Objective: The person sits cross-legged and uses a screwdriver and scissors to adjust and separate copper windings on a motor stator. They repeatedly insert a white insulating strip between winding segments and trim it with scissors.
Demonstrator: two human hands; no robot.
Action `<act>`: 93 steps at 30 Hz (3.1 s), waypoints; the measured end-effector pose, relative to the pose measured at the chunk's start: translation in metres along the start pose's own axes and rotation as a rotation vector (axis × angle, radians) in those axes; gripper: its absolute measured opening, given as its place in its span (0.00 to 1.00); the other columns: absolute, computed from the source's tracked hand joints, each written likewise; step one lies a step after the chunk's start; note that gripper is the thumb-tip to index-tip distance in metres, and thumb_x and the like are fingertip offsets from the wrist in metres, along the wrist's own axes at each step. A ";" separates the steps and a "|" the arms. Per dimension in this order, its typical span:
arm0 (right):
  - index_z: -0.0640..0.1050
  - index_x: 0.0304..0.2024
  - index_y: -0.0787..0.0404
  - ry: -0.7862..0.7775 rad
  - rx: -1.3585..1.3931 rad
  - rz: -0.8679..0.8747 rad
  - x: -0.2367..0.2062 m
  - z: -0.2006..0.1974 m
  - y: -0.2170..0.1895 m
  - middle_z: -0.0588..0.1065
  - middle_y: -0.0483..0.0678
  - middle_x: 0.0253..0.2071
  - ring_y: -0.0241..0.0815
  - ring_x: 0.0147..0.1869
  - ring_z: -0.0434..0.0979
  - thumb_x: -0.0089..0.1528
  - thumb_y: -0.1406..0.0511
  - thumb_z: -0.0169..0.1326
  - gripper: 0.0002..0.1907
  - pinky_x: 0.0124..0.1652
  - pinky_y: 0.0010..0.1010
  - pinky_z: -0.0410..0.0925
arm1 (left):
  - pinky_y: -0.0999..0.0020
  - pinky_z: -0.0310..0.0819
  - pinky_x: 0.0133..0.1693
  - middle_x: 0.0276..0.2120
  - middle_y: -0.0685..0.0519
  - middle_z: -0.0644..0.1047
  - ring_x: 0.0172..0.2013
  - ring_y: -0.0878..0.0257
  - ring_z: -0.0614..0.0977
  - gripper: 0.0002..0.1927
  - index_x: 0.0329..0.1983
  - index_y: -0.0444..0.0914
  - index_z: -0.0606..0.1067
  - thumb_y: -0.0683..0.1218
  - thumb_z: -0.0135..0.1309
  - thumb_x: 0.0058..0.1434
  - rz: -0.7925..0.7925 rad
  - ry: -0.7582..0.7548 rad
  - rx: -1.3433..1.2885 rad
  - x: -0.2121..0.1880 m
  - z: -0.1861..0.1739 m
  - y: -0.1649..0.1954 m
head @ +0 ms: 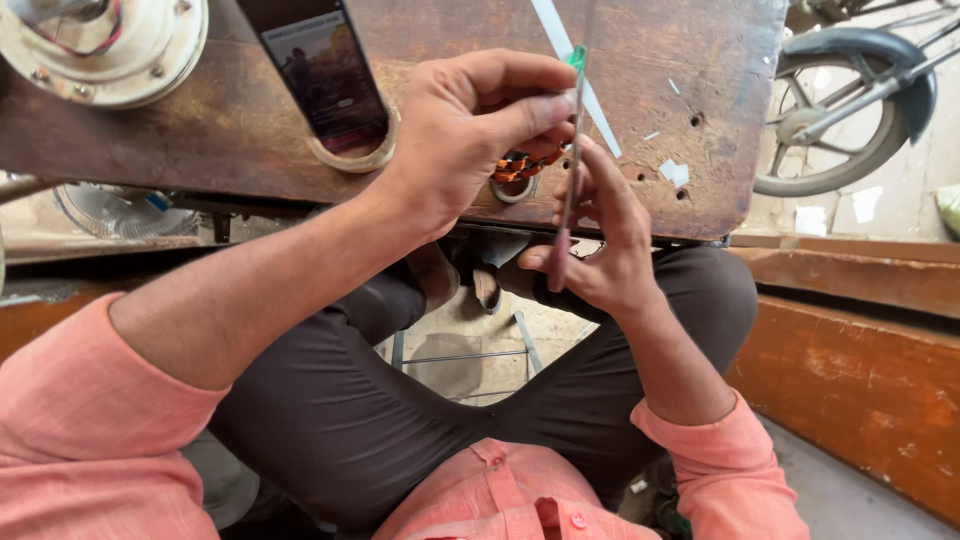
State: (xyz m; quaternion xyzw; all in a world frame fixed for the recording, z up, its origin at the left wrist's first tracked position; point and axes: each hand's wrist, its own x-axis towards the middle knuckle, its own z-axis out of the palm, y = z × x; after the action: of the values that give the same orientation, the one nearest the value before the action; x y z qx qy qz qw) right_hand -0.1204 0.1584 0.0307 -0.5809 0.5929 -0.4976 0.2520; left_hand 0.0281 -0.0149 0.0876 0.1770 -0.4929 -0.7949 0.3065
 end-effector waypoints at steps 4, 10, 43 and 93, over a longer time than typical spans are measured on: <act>0.60 0.76 0.60 0.053 -0.217 -0.066 0.004 -0.005 -0.002 0.71 0.49 0.52 0.36 0.44 0.73 0.53 0.53 0.78 0.57 0.42 0.28 0.73 | 0.70 0.87 0.45 0.41 0.48 0.85 0.41 0.66 0.88 0.10 0.53 0.32 0.80 0.37 0.59 0.69 -0.002 0.021 0.063 0.003 0.008 -0.005; 0.60 0.77 0.61 0.064 -0.226 -0.065 0.002 -0.008 -0.003 0.69 0.47 0.47 0.34 0.41 0.73 0.52 0.52 0.78 0.59 0.37 0.25 0.72 | 0.70 0.88 0.46 0.41 0.48 0.85 0.41 0.66 0.87 0.09 0.53 0.32 0.80 0.37 0.59 0.70 0.020 0.015 0.132 0.002 0.016 -0.008; 0.77 0.58 0.71 0.251 0.488 0.243 -0.004 -0.010 -0.001 0.79 0.57 0.48 0.45 0.49 0.83 0.75 0.71 0.56 0.11 0.51 0.35 0.79 | 0.72 0.86 0.43 0.35 0.52 0.86 0.36 0.67 0.88 0.08 0.42 0.36 0.82 0.35 0.59 0.60 0.157 -0.093 0.466 -0.006 0.011 -0.050; 0.78 0.54 0.70 0.344 0.123 0.134 -0.006 0.004 0.014 0.81 0.54 0.41 0.37 0.41 0.83 0.76 0.78 0.56 0.06 0.43 0.23 0.77 | 0.59 0.77 0.34 0.28 0.44 0.78 0.29 0.54 0.82 0.35 0.59 0.22 0.68 0.48 0.66 0.55 0.847 0.127 1.137 0.005 -0.004 -0.065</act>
State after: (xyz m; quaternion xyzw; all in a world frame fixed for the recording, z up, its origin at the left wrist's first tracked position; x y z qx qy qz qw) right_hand -0.1220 0.1603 0.0157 -0.4300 0.6331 -0.6068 0.2145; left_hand 0.0062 0.0001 0.0281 0.1485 -0.8389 -0.2150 0.4774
